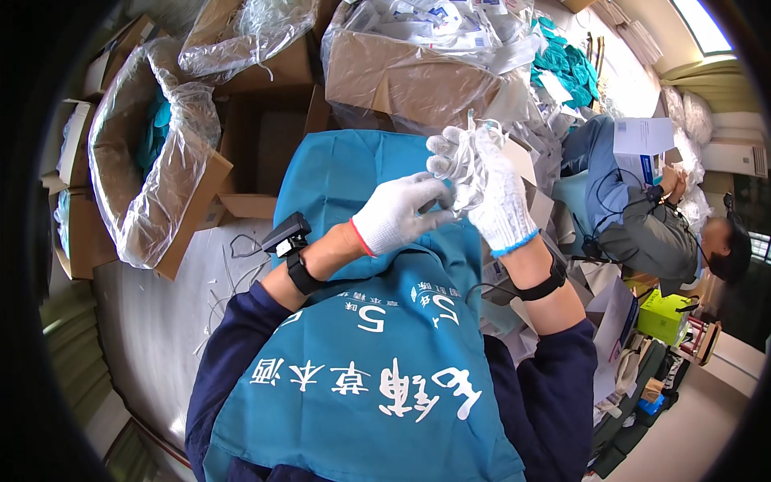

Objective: The person repeatedly unpacks teal face masks from small plastic wrappers and places them into a large teal drawstring bag. The person handles the masks one at a time, removing the packaging and depositing the masks into the bag throughout the clip.

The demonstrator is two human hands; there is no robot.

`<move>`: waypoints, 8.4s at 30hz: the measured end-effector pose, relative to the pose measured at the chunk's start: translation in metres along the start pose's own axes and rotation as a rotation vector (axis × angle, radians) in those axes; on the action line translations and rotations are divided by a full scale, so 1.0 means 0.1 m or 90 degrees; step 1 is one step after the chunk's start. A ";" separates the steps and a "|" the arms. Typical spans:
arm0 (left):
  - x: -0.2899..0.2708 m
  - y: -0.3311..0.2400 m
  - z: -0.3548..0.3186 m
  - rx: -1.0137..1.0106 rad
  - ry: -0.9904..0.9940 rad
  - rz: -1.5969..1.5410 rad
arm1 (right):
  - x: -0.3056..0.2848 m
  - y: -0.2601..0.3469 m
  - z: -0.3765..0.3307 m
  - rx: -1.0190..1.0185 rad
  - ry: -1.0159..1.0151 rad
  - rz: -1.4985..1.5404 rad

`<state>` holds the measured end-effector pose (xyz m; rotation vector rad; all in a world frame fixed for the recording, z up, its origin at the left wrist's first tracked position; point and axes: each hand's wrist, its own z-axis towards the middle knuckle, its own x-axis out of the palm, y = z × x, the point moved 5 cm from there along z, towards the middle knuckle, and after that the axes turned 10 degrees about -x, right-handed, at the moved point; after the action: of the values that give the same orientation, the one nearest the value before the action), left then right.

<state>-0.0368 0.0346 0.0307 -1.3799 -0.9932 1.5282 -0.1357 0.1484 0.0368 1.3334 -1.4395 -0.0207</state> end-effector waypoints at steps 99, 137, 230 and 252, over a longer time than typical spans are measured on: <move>-1.72 1.04 -0.34 -0.369 -0.240 0.361 | -0.66 -0.74 0.26 0.018 0.001 0.138; -3.13 1.89 0.85 -0.440 -0.370 0.349 | -1.75 -0.86 -0.54 -0.001 -0.258 0.054; -0.48 1.00 -0.07 -0.262 0.291 0.181 | -0.18 -0.52 0.03 -0.466 0.232 -1.101; -0.28 0.92 -0.10 -0.098 0.264 0.298 | -0.28 -0.82 0.13 -0.258 0.125 -0.707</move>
<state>-0.0318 -0.0235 -0.0467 -2.0442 -0.5611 1.4140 -0.0964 0.1300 -0.0396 1.5634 -0.3573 -0.8321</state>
